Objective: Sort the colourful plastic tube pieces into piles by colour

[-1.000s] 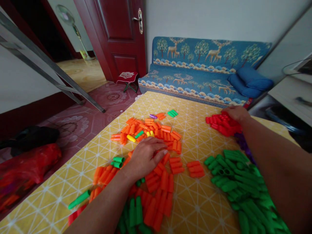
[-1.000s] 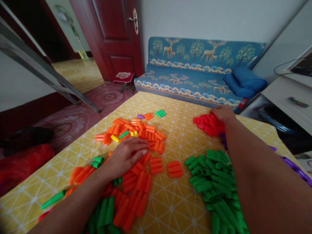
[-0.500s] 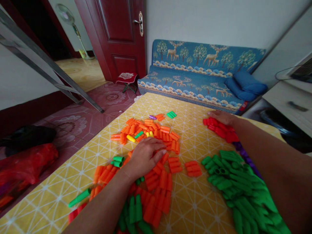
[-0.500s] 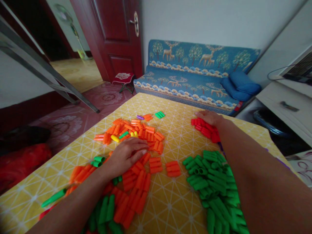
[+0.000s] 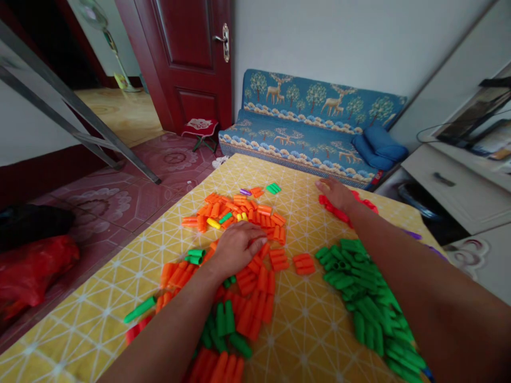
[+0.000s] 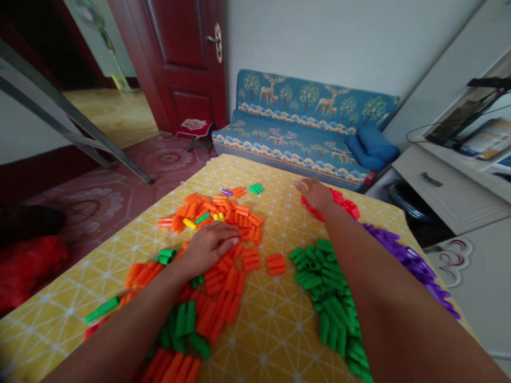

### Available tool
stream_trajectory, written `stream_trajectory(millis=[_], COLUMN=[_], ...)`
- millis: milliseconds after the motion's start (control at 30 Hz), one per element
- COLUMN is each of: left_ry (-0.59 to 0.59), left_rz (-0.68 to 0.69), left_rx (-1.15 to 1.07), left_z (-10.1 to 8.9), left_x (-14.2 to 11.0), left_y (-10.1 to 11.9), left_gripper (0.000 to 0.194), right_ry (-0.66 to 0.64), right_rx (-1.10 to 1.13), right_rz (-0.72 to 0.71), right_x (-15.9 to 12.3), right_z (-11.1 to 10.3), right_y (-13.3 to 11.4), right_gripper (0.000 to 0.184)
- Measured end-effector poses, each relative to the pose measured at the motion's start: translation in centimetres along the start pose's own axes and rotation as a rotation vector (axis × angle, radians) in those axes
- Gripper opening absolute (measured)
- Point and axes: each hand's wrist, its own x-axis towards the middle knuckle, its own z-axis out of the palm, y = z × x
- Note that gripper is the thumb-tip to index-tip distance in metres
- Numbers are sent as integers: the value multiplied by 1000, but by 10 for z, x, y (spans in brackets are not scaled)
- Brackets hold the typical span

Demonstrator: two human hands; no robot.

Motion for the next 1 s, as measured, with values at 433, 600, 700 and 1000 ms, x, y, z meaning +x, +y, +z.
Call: stream_trajectory(millis=[433,600,700,1000], left_ry=[4,9,11,33], left_rz=[-34,-120,-115,-47], left_rx=[-44,-237,-340,-521], left_z=[1,3,-4,-68], left_x=[2,3,4,4], left_y=[-7,-13,-9,22], left_gripper=[29,32,28,46], right_ry=[192,113,-86,-285], right_rx=[961,854,649,220], right_rz=[22,-21,-268,-516], right_x=[-174,-284,-338,-326], right_z=[0,-6,3,27], right_y=[-194,-212,-215,-224], right_gripper=[29,14,31,59])
